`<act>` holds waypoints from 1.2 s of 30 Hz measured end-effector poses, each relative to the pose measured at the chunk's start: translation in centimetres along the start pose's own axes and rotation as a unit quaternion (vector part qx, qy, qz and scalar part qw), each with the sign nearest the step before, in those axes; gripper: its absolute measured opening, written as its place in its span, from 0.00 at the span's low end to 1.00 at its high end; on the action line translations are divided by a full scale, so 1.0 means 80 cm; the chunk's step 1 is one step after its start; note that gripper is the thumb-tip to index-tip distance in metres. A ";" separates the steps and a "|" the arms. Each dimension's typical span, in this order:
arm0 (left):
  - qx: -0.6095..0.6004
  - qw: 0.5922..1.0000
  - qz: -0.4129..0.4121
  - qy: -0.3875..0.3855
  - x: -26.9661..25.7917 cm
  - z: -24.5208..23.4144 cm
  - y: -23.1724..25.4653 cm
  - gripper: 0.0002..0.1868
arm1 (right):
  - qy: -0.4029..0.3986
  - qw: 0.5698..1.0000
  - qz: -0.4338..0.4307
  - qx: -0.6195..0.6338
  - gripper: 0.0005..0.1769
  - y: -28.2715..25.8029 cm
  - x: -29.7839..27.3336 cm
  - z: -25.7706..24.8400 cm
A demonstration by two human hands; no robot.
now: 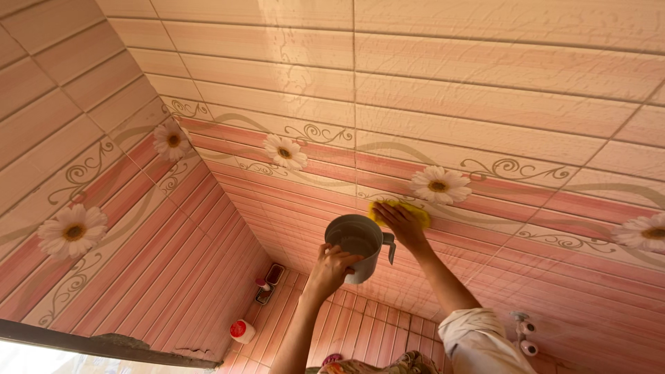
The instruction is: The person wipes the tiled ceiling with a yellow sponge while holding a metal cup in the other hand. The person repeatedly dips the sponge into the cup and scrubs the ceiling tiles in a continuous motion.
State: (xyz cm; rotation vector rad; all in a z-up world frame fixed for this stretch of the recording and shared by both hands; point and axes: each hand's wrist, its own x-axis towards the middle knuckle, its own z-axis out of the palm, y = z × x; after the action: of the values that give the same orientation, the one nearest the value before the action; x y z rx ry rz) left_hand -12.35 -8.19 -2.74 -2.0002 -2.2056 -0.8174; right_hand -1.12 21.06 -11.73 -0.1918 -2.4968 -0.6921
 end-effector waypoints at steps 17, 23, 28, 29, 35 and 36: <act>-0.014 1.000 -0.009 -0.017 0.006 -0.029 -0.043 0.22 | 0.077 0.994 0.040 -0.064 0.39 0.019 0.213 -0.073; 0.008 1.000 0.018 0.001 0.009 -0.033 -0.055 0.22 | -0.042 0.989 0.106 -0.090 0.44 0.045 0.135 -0.080; -0.005 0.999 0.034 0.014 0.015 -0.038 -0.053 0.21 | 0.102 0.953 0.285 -0.030 0.37 0.129 0.138 -0.172; -0.007 0.999 0.041 0.016 0.019 -0.041 -0.053 0.21 | 0.127 0.946 0.299 0.001 0.39 0.144 0.156 -0.192; -0.019 0.998 0.044 0.050 0.033 -0.051 -0.049 0.20 | 0.124 0.965 0.225 -0.045 0.44 0.144 0.323 -0.222; -0.017 0.998 0.043 0.052 0.036 -0.052 -0.048 0.20 | 0.134 0.971 0.188 -0.067 0.44 0.128 0.336 -0.217</act>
State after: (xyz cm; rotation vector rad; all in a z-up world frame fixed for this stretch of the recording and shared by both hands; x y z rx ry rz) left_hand -17.71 -7.32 0.60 -2.0032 -2.0473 -0.9327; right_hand -13.09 20.78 19.62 -0.5660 -2.0771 -0.6744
